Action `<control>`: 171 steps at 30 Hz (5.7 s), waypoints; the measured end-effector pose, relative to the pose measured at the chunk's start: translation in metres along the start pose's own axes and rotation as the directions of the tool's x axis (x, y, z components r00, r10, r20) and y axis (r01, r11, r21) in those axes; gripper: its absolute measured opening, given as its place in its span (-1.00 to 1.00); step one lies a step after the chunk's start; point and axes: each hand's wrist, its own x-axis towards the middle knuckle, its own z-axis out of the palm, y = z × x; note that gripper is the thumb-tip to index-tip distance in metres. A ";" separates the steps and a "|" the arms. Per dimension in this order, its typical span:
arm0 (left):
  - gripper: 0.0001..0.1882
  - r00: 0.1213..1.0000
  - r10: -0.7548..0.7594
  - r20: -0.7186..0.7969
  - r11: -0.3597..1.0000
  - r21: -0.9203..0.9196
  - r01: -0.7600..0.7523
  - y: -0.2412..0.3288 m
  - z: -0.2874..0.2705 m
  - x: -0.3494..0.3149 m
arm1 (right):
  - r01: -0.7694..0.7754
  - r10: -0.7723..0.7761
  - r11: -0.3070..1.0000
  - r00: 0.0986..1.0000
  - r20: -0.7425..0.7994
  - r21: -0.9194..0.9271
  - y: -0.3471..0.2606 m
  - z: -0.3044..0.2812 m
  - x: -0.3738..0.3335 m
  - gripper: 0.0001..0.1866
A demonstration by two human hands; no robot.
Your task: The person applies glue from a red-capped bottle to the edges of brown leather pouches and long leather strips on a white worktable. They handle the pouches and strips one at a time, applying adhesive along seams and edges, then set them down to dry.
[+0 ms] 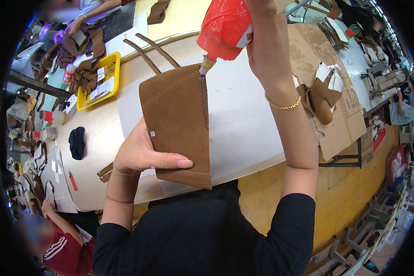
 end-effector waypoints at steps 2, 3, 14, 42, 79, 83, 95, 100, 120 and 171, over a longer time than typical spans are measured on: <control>-0.18 1.000 -0.003 0.016 1.000 0.013 0.002 0.002 -0.001 0.001 | 0.000 -0.001 0.973 1.000 0.004 0.229 0.015 -0.029 -0.003 -0.36; -0.19 1.000 -0.007 0.012 1.000 0.020 0.007 0.002 -0.002 0.002 | 0.002 0.000 0.982 1.000 -0.013 0.190 0.016 -0.029 -0.005 -0.34; -0.27 0.996 0.071 -0.044 0.997 -0.023 -0.073 -0.001 -0.001 0.005 | -0.057 0.051 0.874 0.998 -0.026 -0.482 -0.020 -0.001 -0.048 -0.03; -0.26 0.986 0.003 -0.167 0.997 -0.081 -0.017 0.004 0.000 0.008 | -0.133 0.070 0.966 0.959 -0.273 -0.220 -0.021 -0.041 -0.091 -0.01; -0.32 0.645 0.195 -0.739 0.967 0.254 -0.002 -0.022 -0.338 0.422 | -0.208 0.811 0.504 0.449 -0.377 0.838 0.087 -0.148 -0.115 -0.28; -0.47 0.623 0.015 -0.782 1.000 0.010 -0.012 -0.131 -0.364 0.397 | -0.234 0.812 0.509 0.448 -0.373 0.828 0.085 -0.143 -0.111 -0.27; -0.42 0.603 0.543 -0.584 0.774 0.626 -0.090 -0.140 -0.205 0.323 | -0.263 0.813 0.540 0.409 -0.415 0.799 0.097 -0.148 -0.122 -0.29; -0.56 0.929 0.353 0.114 0.533 0.791 -0.300 -0.151 -0.079 0.166 | -0.309 0.801 0.585 0.365 -0.474 0.750 0.105 -0.136 -0.117 -0.33; -0.64 0.887 0.458 0.066 0.150 0.977 -0.150 -0.191 -0.031 0.124 | -0.297 0.688 0.651 0.619 -0.378 0.699 0.109 -0.143 -0.130 -0.34; -0.35 0.283 0.437 -0.854 -0.197 0.216 0.956 -0.114 -0.288 -0.127 | -0.352 0.646 0.696 0.687 -0.332 0.626 0.119 -0.165 -0.138 -0.41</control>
